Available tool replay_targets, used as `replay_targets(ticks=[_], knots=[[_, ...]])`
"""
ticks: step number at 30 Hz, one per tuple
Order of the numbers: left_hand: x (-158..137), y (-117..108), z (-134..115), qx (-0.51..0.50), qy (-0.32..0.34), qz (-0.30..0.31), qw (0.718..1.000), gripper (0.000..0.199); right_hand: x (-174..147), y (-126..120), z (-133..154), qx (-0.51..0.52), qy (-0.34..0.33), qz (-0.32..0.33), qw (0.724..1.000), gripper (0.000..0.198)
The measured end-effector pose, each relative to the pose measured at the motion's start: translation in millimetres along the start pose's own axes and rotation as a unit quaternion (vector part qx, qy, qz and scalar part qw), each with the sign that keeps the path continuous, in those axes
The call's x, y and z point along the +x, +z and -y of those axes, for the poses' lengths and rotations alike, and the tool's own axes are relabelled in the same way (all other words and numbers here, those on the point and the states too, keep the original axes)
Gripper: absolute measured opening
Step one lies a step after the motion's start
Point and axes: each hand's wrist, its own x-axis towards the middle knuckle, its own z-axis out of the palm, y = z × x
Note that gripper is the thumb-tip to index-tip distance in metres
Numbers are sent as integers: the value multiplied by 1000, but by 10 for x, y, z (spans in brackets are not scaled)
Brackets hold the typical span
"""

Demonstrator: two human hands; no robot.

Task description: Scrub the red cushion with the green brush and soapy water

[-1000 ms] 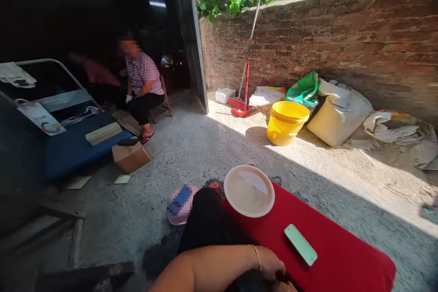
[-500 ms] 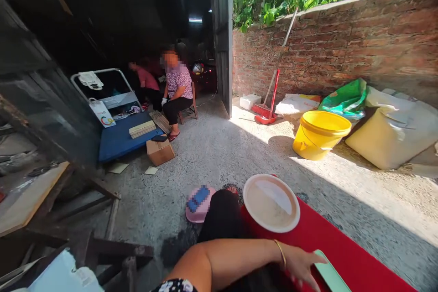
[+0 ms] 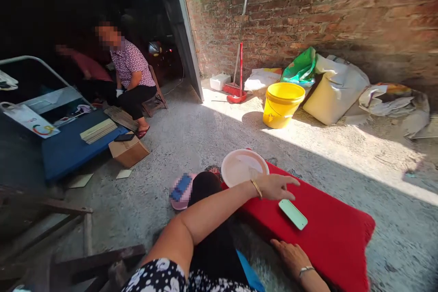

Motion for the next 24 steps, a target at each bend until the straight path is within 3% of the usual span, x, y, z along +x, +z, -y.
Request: replay_targets(ticks=[1,3,6,9,12,14,17,24], knots=[[-61,59,-65,19,-23,-38,999,47,-5,11,-21,-6,11,-14,1000,66],[-211,316,-140,63,-74,-18,995,39,-32,21,-63,-8,34,-37,999,60],[-366,791,-101,119,-109,65,985,28,-140,-12,-74,-3,48,-46,998,50],[-341,1031,26,159,-128,165,965,28,-305,-49,11,-4,55,-57,997,47],[-211,1047,148,170,-148,196,954,33,-434,15,130,18,29,-62,997,44],[-129,1037,204,177,-148,189,954,39,-457,113,183,39,13,-24,999,45],[-62,1061,244,170,-128,179,961,41,-415,236,207,21,39,39,998,42],[-54,1082,246,170,-120,189,960,36,-349,76,205,30,10,-11,999,35]])
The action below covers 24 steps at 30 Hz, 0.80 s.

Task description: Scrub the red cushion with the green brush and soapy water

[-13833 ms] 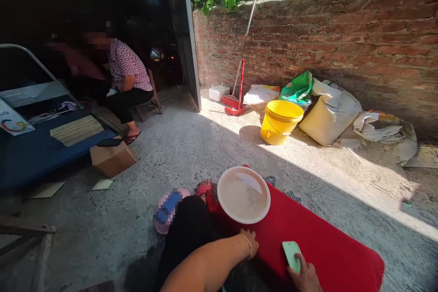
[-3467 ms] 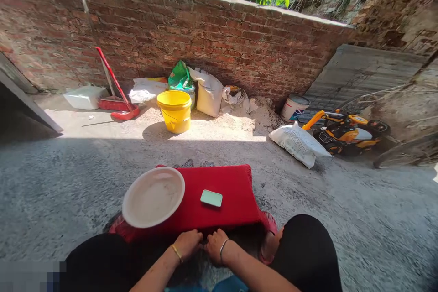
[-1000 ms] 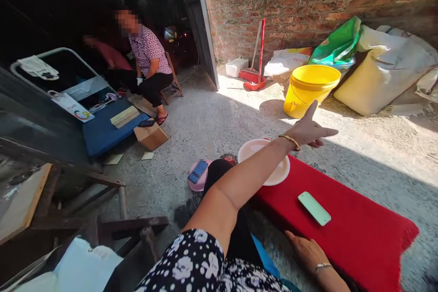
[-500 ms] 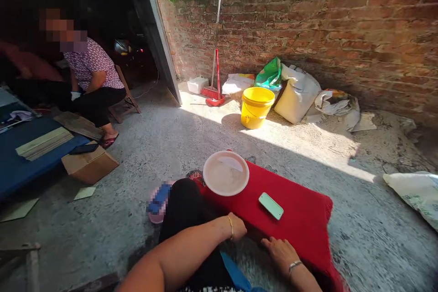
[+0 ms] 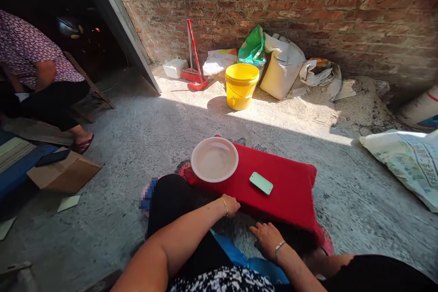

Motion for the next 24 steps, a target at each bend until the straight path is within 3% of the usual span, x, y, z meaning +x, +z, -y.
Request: replay_targets(ticks=[5,24], knots=[[-23,-26,16,19,0,-10,1000,35,-3,-43,8,-23,11,24,999,32],[28,-12,-19,24,9,-31,999,39,59,62,-46,-32,28,20,999,33]])
